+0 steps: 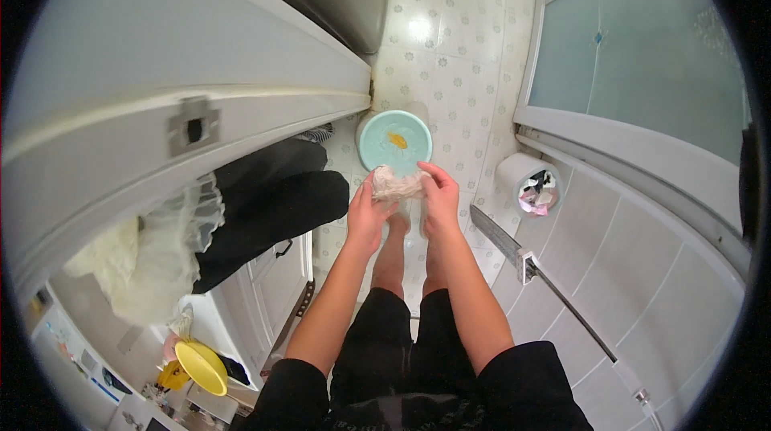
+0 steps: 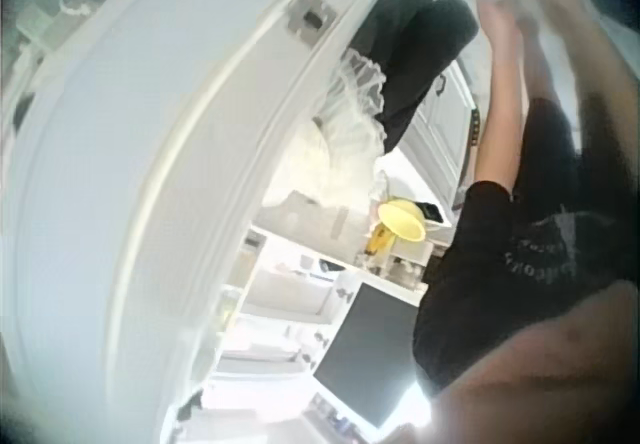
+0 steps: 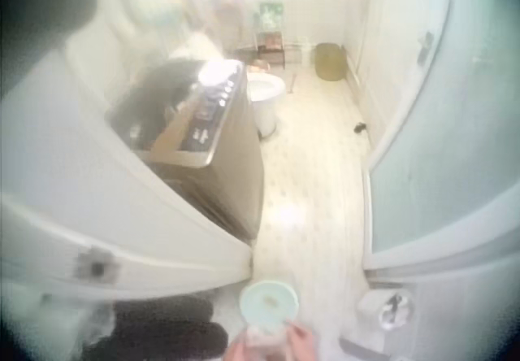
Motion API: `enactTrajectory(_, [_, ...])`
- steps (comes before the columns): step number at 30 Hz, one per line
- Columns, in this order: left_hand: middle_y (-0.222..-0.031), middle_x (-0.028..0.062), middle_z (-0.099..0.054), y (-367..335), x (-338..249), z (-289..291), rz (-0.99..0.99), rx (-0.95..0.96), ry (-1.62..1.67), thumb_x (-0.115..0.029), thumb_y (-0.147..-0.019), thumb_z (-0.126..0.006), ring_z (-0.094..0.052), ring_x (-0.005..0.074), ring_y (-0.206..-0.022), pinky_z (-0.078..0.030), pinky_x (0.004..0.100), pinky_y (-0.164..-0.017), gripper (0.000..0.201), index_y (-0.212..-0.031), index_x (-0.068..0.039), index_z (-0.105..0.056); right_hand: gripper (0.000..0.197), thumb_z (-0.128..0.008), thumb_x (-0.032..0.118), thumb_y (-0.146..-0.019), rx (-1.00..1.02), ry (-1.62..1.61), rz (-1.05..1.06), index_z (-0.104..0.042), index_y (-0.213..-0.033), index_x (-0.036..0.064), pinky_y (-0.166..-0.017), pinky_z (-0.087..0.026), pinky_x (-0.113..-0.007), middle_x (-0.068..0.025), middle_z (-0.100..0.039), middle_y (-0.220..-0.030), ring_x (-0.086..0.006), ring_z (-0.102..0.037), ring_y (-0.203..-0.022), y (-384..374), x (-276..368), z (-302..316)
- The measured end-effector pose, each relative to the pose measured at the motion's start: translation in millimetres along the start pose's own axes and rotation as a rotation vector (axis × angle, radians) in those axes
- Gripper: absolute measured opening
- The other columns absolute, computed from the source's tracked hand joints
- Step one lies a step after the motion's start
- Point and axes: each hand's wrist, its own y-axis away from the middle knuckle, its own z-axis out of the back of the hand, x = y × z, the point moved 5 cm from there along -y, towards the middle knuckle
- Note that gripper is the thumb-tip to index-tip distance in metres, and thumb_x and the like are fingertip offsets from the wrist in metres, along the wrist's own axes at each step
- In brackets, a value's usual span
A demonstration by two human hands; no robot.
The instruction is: The person turns on the faucet to wet a cloth, rubs a bar of soap onto it, and scrubs the cloth by hand over the sink.
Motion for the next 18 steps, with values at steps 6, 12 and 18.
enactTrajectory(6, [-0.137, 0.0109, -0.047, 93, -38, -14, -0.053, 0.075, 0.145, -0.016, -0.099, -0.041, -0.049, 0.0255, -0.125, -0.042, 0.0454, -0.099, 0.044, -0.142, -0.005, -0.036, 0.034, -0.047, -0.001, -0.084, 0.106, 0.062, 0.022, -0.066, -0.113, 0.0042, -0.069, -0.043, -0.024, -0.0027, -0.063, -0.102, -0.0096, -0.053, -0.082, 60, 50, -13])
enactTrajectory(12, [-0.141, 0.0150, -0.043, 192, -73, 6, -0.208, 0.234, 0.379, 0.000, -0.091, -0.042, -0.048, 0.0260, -0.126, -0.042, 0.0404, -0.100, 0.057, -0.147, -0.003, -0.031, 0.039, -0.053, 0.008, -0.090, 0.640, 0.079, -0.086, -0.055, -0.129, 0.0046, -0.091, -0.045, -0.028, -0.0055, -0.060, -0.115, -0.0150, -0.056, -0.104, 145, 83, -77])
enactTrajectory(18, [-0.106, 0.0081, -0.061, 276, -97, 76, -0.410, -0.076, 0.346, 0.006, -0.086, -0.054, -0.061, 0.0166, -0.095, -0.050, 0.0290, -0.082, 0.034, -0.119, 0.001, -0.053, 0.047, -0.068, 0.002, -0.086, 0.944, 0.408, 0.025, -0.053, -0.130, 0.0032, -0.090, -0.046, -0.027, -0.0042, -0.061, -0.112, -0.0123, -0.057, -0.103, 238, 96, -148])
